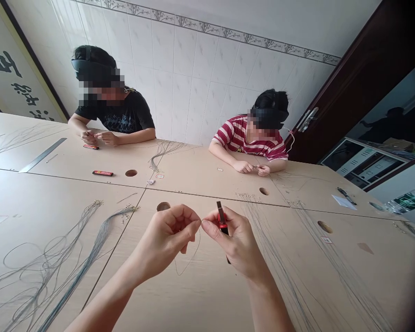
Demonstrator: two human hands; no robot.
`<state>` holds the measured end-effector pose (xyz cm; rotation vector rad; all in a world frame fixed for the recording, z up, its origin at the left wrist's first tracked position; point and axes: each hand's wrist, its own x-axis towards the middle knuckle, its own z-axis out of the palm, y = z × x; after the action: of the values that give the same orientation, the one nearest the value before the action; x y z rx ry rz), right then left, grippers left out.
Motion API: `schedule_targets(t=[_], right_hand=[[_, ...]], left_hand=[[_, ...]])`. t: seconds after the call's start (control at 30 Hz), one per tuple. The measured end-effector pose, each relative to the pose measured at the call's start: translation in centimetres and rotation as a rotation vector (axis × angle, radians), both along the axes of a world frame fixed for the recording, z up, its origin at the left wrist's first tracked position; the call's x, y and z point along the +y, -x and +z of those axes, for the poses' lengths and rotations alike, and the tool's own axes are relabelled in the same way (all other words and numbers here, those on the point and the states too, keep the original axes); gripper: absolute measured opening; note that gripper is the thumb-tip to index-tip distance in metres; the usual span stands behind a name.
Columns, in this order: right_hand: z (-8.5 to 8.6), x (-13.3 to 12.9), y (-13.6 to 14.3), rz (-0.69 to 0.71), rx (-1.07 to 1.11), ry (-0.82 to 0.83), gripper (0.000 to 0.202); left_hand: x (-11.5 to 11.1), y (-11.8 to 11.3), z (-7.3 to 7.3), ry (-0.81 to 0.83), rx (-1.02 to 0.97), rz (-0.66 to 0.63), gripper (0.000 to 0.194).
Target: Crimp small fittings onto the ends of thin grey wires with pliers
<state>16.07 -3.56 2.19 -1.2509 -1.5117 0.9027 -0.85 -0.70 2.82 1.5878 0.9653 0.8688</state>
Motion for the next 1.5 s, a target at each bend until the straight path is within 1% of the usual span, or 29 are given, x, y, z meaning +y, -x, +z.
schedule_targets(t=[0.13,0.33,0.43,0.57,0.77,0.93,1.17,1.37,1.43,1.5], right_hand=[[-0.09,0.10,-0.18,-0.001,-0.018,-0.012,0.024],[0.12,-0.01,-0.38,0.035,-0.007,-0.007,0.024],[0.20,-0.01,-0.31,0.018,0.012,-0.037,0.023],[0.17,0.05,-0.25,-0.006,0.024,-0.058,0.025],[0.00,0.00,-0.08,0.017,0.043,-0.056,0.026],[0.07,-0.14,0.10,0.013,0.056,-0.044,0.025],[0.00,-0.22,0.28,0.017,0.065,-0.058,0.026],[0.02,-0.25,0.27,0.023,0.064,-0.068,0.026],[0.03,-0.25,0.27,0.023,0.060,-0.067,0.024],[0.03,-0.24,0.27,0.012,0.057,-0.070,0.023]], left_hand=[[-0.05,0.16,-0.01,0.001,0.001,-0.021,0.013],[0.08,0.35,-0.18,0.013,-0.008,-0.055,0.014],[0.15,0.42,-0.14,0.020,-0.050,-0.055,0.016],[0.19,0.57,0.15,0.026,-0.055,-0.066,0.019],[0.12,0.62,0.12,0.029,-0.032,-0.034,0.023],[0.01,0.57,-0.16,0.064,-0.009,-0.046,0.023],[-0.03,0.45,0.23,0.071,0.006,-0.054,0.024],[0.11,0.73,-0.10,0.057,-0.024,-0.078,0.022],[0.16,0.76,-0.20,0.040,-0.018,-0.059,0.022],[0.16,0.73,-0.24,-0.032,0.011,0.016,0.022]])
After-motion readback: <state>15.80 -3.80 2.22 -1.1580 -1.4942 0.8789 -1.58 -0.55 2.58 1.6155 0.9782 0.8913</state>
